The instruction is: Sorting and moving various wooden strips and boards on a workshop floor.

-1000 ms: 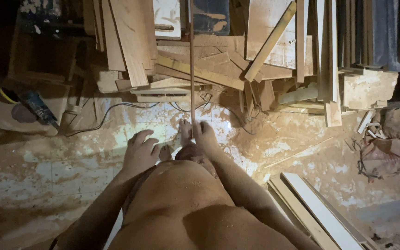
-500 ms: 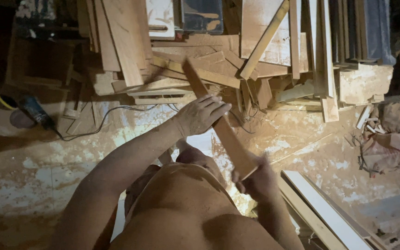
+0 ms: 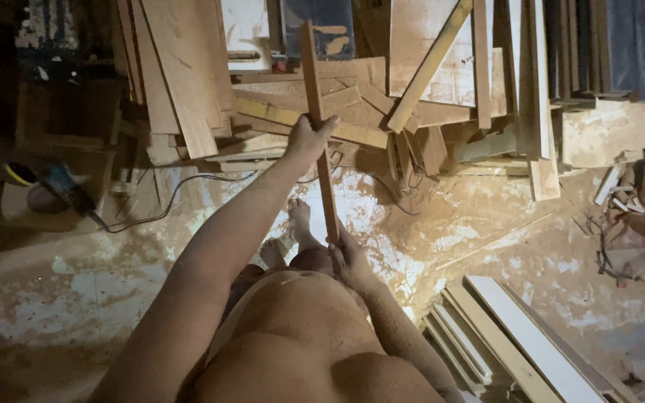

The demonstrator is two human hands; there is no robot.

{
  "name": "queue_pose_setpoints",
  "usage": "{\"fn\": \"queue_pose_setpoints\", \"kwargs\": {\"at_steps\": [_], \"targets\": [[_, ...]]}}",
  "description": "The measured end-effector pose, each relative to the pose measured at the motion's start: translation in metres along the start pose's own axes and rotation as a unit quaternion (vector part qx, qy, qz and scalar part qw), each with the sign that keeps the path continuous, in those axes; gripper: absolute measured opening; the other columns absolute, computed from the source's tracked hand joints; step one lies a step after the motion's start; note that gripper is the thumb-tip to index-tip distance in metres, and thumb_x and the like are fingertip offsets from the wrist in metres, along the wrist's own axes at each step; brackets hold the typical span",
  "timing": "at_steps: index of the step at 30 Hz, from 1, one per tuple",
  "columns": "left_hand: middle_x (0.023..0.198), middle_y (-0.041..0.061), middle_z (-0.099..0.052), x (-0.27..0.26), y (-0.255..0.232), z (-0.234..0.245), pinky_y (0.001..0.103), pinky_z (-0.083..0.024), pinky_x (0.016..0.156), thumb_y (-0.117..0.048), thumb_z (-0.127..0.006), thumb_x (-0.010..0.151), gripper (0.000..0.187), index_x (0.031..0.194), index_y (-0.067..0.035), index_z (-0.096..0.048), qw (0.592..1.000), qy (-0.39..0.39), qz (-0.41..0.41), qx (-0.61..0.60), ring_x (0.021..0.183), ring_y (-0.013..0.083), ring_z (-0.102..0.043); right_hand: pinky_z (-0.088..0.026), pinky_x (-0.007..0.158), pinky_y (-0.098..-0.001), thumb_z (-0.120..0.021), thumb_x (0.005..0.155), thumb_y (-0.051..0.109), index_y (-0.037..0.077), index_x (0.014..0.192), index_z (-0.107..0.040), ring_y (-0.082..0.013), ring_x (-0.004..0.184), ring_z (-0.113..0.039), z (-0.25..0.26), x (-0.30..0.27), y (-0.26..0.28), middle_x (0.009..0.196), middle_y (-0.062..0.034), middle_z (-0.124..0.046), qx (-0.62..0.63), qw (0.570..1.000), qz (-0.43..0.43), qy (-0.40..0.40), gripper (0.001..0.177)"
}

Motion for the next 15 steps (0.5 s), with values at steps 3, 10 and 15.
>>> {"fn": "queue_pose_setpoints", "kwargs": {"at_steps": [3,10,15], "targets": [[0.124,0.017,-0.076,0.027,0.034,0.01,0.042,-0.077,0.086,-0.068,-0.101,0.083,0.102,0.152,-0.005,-0.059,0.998,-0.005,0.06,-0.029,0.107,0.0345,-0.086,-0.069,0.074,-0.051,-0.047,0.121,0.034,0.012,0.181,-0.04,-0.0332,0.083,-0.084,-0.01,0.025,-0.005,0.105,-0.022,-0.076,0.072,0.997,-0.006,0.018,0.065],[0.15,0.024,-0.071,-0.009,0.035,0.05,0.057,-0.059,0.114,-0.068,-0.076,0.105,0.091,0.164,-0.002,-0.056,0.996,0.014,0.075,0.048,0.142,0.0417,-0.068,-0.065,0.088,-0.0493,-0.046,0.124,0.05,0.011,0.18,-0.044,-0.0295,0.1,-0.075,-0.046,0.092,-0.01,0.122,-0.02,-0.073,0.171,0.975,-0.131,0.053,0.068],[0.11,0.012,-0.083,0.0,0.064,0.06,0.041,-0.072,0.075,-0.051,-0.085,0.104,0.051,0.129,-0.007,-0.081,0.994,-0.008,0.071,-0.083,0.095,0.0248,-0.081,-0.057,0.115,-0.0654,-0.042,0.124,0.047,0.015,0.186,-0.026,-0.0521,0.139,-0.071,-0.057,0.128,0.013,0.153,-0.0377,-0.068,0.143,0.978,-0.108,0.104,0.072]]}}
Point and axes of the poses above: each hand's wrist, its own x-axis towards the middle knuckle, its own z-axis out of the back of the hand, y = z × x, the point moved 7 cm from there along x, towards the middle knuckle
